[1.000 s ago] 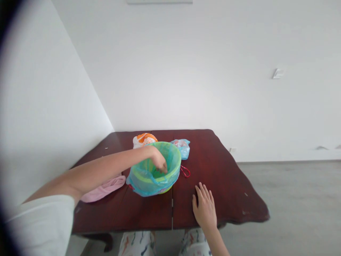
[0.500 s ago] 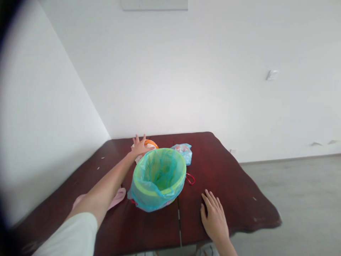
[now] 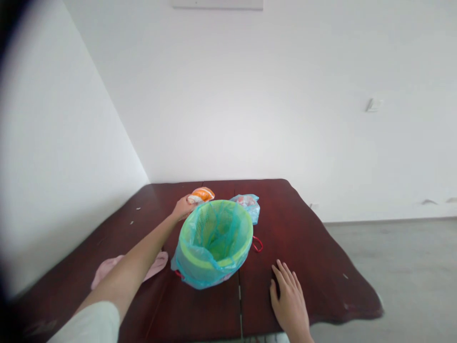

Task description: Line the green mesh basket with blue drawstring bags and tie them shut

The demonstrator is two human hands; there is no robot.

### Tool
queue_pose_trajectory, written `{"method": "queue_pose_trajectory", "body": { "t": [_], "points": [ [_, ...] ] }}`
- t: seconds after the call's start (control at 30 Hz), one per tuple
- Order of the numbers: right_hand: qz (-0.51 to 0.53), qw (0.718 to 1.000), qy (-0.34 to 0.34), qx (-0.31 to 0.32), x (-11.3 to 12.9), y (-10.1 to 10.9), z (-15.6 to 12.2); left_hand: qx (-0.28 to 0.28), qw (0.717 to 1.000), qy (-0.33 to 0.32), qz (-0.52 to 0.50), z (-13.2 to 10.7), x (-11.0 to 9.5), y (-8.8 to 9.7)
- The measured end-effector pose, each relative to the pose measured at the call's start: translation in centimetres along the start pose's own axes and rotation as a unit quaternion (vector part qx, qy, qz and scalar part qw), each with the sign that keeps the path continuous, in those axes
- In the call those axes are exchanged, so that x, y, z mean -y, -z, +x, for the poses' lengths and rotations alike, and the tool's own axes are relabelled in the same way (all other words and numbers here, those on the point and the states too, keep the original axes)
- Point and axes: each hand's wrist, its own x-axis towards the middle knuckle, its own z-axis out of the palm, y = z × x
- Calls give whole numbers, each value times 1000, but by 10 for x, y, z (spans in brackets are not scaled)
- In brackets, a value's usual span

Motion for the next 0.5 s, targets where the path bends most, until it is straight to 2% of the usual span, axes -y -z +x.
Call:
{"method": "queue_pose_trajectory", "body": {
  "t": [0.07, 0.13, 0.2, 0.27, 0.33, 0.4, 0.5],
  "points": [
    [23, 1000, -7, 2, -3, -1, 1, -68, 998, -5, 11, 1, -10, 29],
    [63, 997, -31, -14, -1, 7, 8, -128, 990, -46, 22, -8, -24, 60],
    [110, 991, -52, -62, 11, 28, 24, -177, 972, -149, 45, -33, -45, 85],
    [145, 980, -34, -135, 38, 63, 46, -192, 938, -277, 83, -73, -73, 99],
    [148, 968, 36, -199, 78, 104, 69, -172, 912, -350, 126, -121, -105, 99],
    [175, 951, 93, -237, 122, 143, 88, -115, 891, -415, 142, -169, -138, 89],
    [254, 933, 181, -178, 174, 181, 105, -17, 875, -473, 101, -226, -172, 69]
  ]
}}
